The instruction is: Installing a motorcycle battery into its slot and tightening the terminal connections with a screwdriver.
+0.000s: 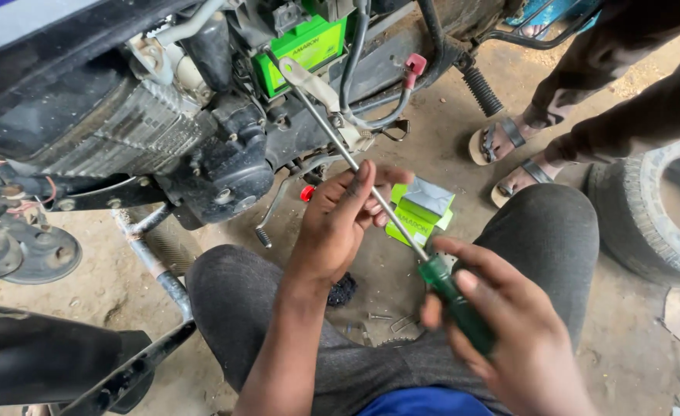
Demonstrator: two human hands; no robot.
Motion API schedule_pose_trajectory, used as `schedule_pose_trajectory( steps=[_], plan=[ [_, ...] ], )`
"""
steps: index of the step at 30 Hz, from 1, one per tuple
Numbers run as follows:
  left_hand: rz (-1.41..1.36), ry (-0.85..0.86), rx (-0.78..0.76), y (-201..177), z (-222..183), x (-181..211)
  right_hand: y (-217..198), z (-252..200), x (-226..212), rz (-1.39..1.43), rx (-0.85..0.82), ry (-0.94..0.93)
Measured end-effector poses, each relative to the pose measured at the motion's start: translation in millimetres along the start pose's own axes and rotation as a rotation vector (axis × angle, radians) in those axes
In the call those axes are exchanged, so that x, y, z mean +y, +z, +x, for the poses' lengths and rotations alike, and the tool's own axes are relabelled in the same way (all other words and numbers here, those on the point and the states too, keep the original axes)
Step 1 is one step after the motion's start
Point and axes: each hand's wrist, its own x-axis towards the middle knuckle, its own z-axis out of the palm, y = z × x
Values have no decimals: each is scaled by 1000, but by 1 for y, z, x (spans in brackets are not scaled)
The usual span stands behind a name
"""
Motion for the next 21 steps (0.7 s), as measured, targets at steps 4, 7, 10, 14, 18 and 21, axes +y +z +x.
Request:
schedule_pose_trajectory(
  steps=[4, 7, 10, 14, 18, 21],
  plan=[
    [-148, -62, -59, -2, 0, -4, -10, 6, -12, -120, -25, -3],
    [-101, 23, -32, -11, 5, -22, -10, 11, -18, -187, -41, -9],
    [-51, 54, 20, -9, 4, -25, -4, 5, -17, -262, -35, -76],
    [-29, 51, 52, -10, 2, -26, 8, -5, 1, -77, -13, 79],
    [-104, -46, -99, -3, -3, -16, 2, -1, -5, -154, -8, 13],
    [-128, 9, -103, -4, 2, -18, -1, 8, -9, -238, 12, -63]
  ],
)
